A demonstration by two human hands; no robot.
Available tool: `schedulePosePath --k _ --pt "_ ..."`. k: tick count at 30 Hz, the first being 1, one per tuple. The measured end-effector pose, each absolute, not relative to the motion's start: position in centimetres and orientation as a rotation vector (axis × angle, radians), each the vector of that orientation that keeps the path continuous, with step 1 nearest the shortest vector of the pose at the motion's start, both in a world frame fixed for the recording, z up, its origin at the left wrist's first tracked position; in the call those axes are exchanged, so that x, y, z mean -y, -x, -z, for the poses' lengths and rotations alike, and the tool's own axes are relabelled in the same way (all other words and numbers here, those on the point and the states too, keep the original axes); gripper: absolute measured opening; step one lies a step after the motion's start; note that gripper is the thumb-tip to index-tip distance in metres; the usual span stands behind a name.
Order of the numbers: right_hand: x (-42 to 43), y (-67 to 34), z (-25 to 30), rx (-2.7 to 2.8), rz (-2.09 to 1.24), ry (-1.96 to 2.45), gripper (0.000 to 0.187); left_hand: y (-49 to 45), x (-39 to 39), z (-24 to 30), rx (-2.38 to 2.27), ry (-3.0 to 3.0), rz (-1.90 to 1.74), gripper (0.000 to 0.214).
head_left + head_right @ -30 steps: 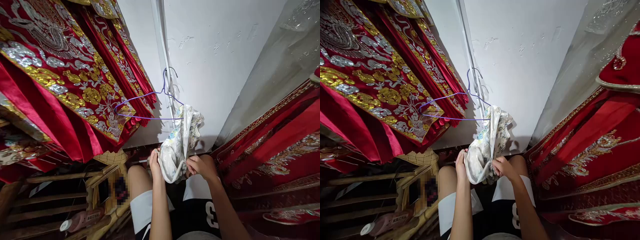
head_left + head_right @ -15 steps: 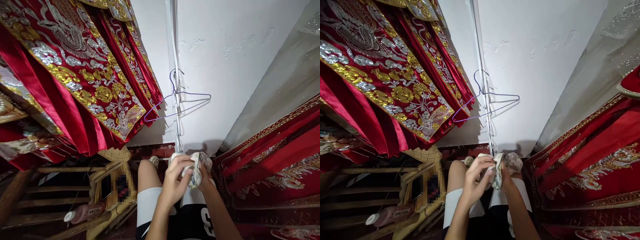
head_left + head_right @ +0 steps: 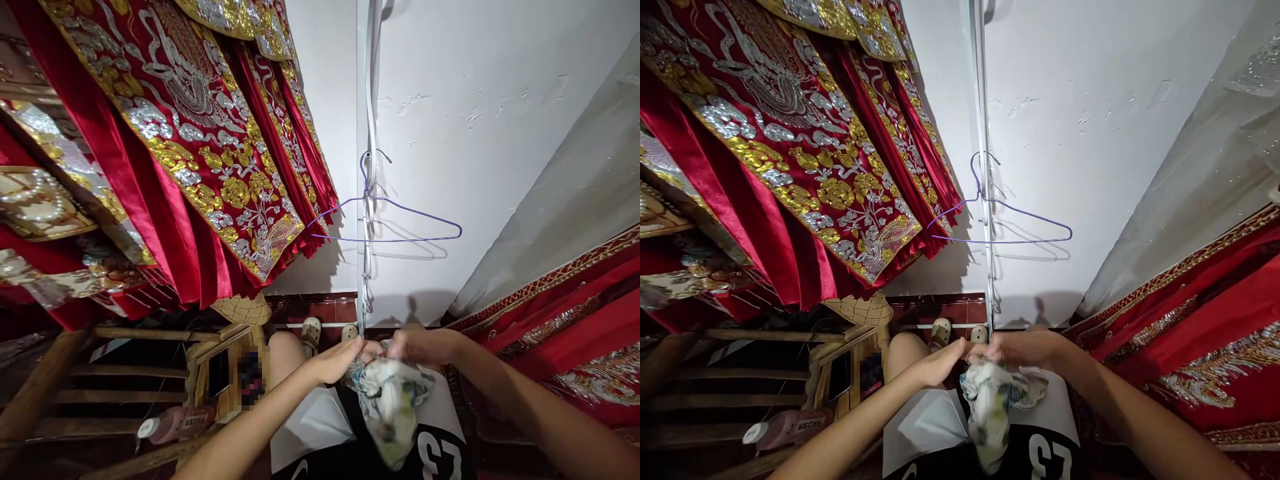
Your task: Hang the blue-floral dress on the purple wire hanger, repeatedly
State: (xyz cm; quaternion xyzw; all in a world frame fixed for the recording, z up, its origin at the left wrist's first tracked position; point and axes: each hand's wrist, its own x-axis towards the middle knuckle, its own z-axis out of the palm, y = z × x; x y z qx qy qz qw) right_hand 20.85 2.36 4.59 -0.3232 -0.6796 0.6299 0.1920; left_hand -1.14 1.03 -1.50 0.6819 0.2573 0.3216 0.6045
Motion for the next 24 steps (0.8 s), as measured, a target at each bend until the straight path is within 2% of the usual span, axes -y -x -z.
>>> schedulePosePath --k 2,4,6,9,10,11,13,15,19,21,24 --pt "-3.5 -21.2 -6.5 2.041 -1.937 0.836 0.040 2.2 -0.8 2.3 -0.661 -1.673 -0.725 0.060" --pt "-4.9 -21.7 -8.2 2.162 -1.880 0.878 0.035 3.4 -0.9 2.5 -0.685 -1.702 -0.644 0.056" --pt "-6.5 -22.3 -9.4 2.234 -1.553 1.041 0.028 4.6 -1.8 1.9 -0.749 -1.769 -0.585 0.042" --pt "-9.7 -23.2 -10.2 2.282 -0.807 1.293 0.017 6.0 -4.1 -0.6 -1.027 -2.080 -0.546 0.011" --pt "-10.9 -23.5 -10.2 2.280 -0.543 1.359 0.026 6.4 -5.1 -1.6 -1.142 -2.195 -0.518 0.007" --pt "-12.1 -23.8 -10.1 2.259 -0.316 1.420 0.044 6.8 -6.2 -2.6 -1.248 -2.292 -0.480 0.006" --pt "-14.4 -24.6 -9.6 2.176 -0.052 1.525 0.072 7.5 -8.2 -4.3 -1.413 -2.417 -0.413 0.007" --pt "-16.1 -25.6 -8.8 2.137 -0.022 1.589 0.074 8.2 -9.9 -5.3 -1.526 -2.458 -0.369 0.008" --pt "-16.9 -28.5 -7.0 2.193 -0.012 1.621 0.048 9.3 -11.8 -5.4 -1.525 -2.454 -0.450 0.013" --pt "-16.5 -29.9 -6.2 2.162 0.038 1.652 0.053 9.5 -12.1 -5.1 -1.471 -2.480 -0.496 0.018" --pt "-16.4 -30.6 -5.4 2.070 -0.072 1.584 0.077 9.1 -12.2 -5.1 -1.464 -2.565 -0.410 0.024"
